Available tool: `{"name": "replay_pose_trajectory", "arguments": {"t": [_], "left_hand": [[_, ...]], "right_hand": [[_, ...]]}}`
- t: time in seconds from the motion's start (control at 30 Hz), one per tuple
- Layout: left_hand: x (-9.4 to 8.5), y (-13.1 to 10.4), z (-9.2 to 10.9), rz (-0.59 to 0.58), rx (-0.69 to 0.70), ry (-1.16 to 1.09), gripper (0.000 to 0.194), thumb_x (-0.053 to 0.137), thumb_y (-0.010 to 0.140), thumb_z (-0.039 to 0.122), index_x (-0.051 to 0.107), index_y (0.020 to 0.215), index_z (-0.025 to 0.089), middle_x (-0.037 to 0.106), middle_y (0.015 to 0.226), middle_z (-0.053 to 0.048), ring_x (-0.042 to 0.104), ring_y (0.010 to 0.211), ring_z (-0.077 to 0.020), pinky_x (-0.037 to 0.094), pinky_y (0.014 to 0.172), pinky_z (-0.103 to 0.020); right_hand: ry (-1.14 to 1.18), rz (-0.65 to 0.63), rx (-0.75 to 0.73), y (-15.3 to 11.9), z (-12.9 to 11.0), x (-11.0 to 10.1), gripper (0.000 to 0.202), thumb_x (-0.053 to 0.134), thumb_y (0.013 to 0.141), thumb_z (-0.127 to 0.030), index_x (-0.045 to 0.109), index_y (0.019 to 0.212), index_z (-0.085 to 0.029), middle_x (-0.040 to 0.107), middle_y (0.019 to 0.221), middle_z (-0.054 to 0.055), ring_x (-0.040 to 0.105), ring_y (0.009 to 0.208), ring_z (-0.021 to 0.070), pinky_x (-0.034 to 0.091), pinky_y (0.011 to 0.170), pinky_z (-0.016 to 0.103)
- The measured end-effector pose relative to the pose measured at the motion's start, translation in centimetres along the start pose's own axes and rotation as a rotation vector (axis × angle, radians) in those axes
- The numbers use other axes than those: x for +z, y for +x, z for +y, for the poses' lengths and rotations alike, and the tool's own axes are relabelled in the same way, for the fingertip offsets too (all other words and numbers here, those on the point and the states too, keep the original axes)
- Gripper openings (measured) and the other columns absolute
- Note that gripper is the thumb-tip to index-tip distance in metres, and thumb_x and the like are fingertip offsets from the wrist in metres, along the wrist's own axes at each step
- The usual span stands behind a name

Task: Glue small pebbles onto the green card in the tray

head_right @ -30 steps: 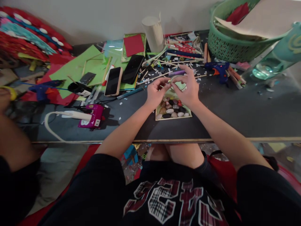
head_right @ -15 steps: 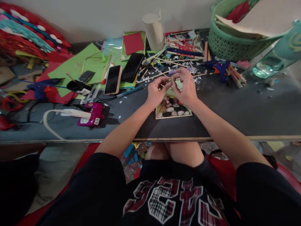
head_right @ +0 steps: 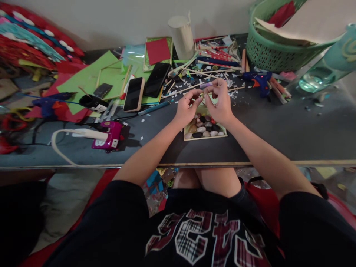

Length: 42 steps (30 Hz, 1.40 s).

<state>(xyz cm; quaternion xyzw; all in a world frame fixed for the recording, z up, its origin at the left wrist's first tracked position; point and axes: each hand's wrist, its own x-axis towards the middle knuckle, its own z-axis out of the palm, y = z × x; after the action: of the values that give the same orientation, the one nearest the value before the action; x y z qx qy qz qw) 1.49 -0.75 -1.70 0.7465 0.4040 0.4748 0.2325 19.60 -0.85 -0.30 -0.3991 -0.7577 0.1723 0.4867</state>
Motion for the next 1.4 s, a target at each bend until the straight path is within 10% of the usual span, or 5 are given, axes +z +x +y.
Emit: {"name": "replay_pose_trajectory", "arguments": {"t": [0.4,1.0,1.4], "left_hand": [[-0.4,0.0,0.4,-0.023,-0.013,-0.058,0.058,0.043,0.102,0.07,0.069,0.124,0.023,0.076,0.122,-0.011,0.073,0.111,-0.0218,0.057,0.09,-0.033],[-0.1,-0.1,0.1,0.007,-0.04,-0.065,0.066,0.035,0.101,0.076,0.07,0.119,0.023,0.078,0.118,-0.011,0.073,0.109,-0.022,0.057,0.092,-0.034],[0.0,0.0,0.3,0.003,-0.061,-0.114,0.064,0.039,0.101,0.074,0.071,0.118,0.022,0.078,0.119,-0.011,0.074,0.108,-0.0218,0.057,0.087,-0.033]], "right_hand": [[0.165,-0.011,0.058,0.3,0.6,0.8,0.058,0.043,0.094,-0.082,0.034,0.121,-0.031,0.066,0.1,0.003,0.062,0.081,0.0199,0.057,0.079,0.046],[0.439,-0.104,0.218,0.9,0.1,0.4,0.078,0.061,0.073,-0.095,0.032,0.114,-0.034,0.068,0.093,0.0,0.06,0.092,0.0208,0.054,0.088,0.046],[0.464,-0.072,0.101,0.7,3.0,1.0,0.066,0.064,0.083,-0.083,0.035,0.118,-0.034,0.066,0.095,-0.001,0.063,0.083,0.0174,0.061,0.077,0.041]]}}
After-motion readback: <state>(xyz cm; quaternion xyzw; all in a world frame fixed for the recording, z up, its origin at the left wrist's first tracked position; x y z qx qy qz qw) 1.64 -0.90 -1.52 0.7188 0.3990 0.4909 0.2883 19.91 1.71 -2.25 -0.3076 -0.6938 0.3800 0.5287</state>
